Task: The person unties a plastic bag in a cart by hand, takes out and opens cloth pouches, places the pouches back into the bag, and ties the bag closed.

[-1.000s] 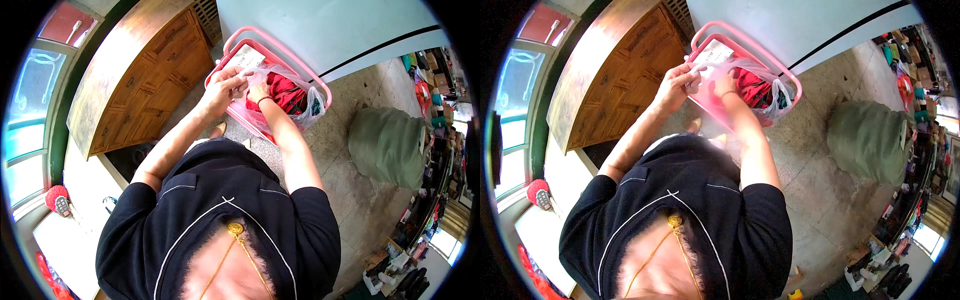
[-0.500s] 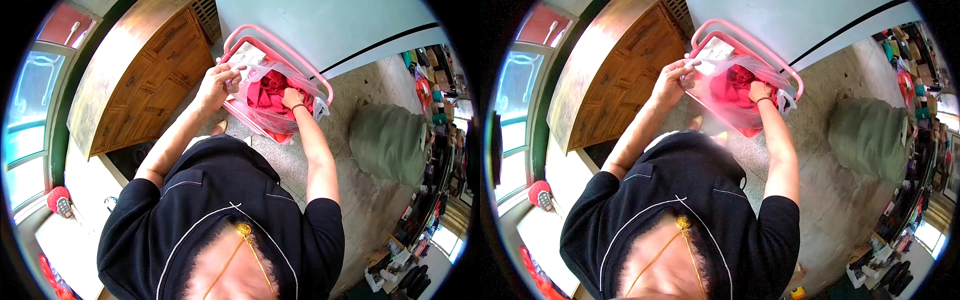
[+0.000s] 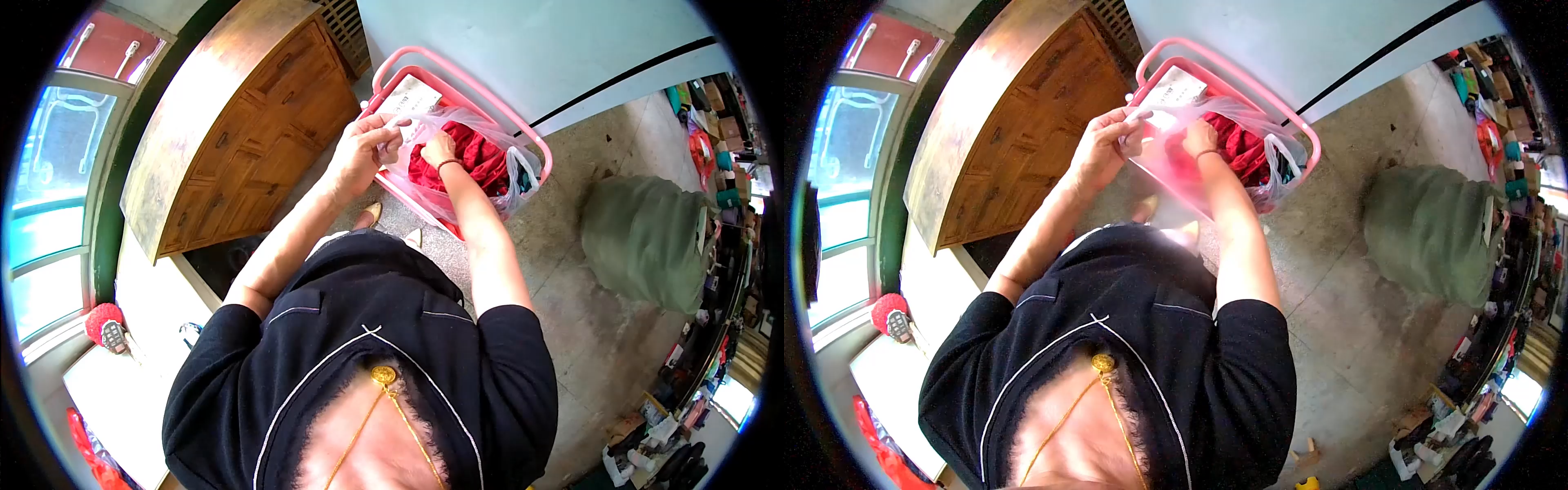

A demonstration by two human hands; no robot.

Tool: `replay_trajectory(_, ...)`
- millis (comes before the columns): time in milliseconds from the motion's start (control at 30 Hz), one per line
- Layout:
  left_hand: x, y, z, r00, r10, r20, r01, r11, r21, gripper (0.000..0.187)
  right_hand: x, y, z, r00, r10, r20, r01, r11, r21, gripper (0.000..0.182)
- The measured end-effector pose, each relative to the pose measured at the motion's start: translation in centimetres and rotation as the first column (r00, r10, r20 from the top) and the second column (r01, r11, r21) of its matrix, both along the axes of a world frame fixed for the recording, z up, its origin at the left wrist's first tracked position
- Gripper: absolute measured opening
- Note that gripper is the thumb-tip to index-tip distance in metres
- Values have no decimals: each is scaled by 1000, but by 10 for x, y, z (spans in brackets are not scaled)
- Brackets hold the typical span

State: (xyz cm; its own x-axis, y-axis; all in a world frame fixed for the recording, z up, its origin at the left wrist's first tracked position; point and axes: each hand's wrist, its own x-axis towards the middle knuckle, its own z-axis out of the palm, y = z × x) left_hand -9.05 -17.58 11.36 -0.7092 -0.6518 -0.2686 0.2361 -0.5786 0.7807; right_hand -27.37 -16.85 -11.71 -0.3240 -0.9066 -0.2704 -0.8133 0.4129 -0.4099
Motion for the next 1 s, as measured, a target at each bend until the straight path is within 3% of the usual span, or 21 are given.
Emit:
replay_trajectory(100,-1,-3,0,999,33,31,-33,999,2,23,-6,14,40,988,97,-119,-98,995,-5,19)
replay_trajectory(167,1,-7,-3,1000,30,-3,-30,1000,11,23,-20,23,36,959,168,-228,-159,986,57,18)
replay_trajectory(300,5,-14,-8,998,11,-54,-10,999,36,24,-52,66,85,863,258,-435,-135,946,294,19)
replay_trajectory(367,5,-14,-10,996,32,-80,-26,996,81,21,-61,84,98,801,400,-446,-182,871,456,18)
replay_trajectory(500,5,-12,-10,996,-11,-92,17,998,62,26,-51,89,63,709,557,-433,-306,796,522,20)
replay_trajectory(533,4,-12,-11,994,-16,-105,22,998,54,26,-45,83,69,707,620,-340,-347,723,597,20)
replay_trajectory(633,4,-6,-6,999,-6,-38,6,1000,24,26,-31,55,66,821,527,-219,-346,765,544,28)
replay_trajectory(700,5,-6,-5,998,3,-56,-2,1000,22,24,-17,47,72,861,477,-178,-446,875,191,38)
replay_trajectory(800,7,-6,-5,997,2,-73,-1,1000,16,23,7,31,44,862,498,-93,-500,866,-1,52)
replay_trajectory(900,9,-6,-6,998,-11,-58,11,1000,12,24,21,36,23,925,380,-22,-380,925,19,57)
replay_trajectory(1000,11,-6,-7,999,0,-41,1,1000,23,23,23,37,13,938,328,-112,-322,944,70,48)
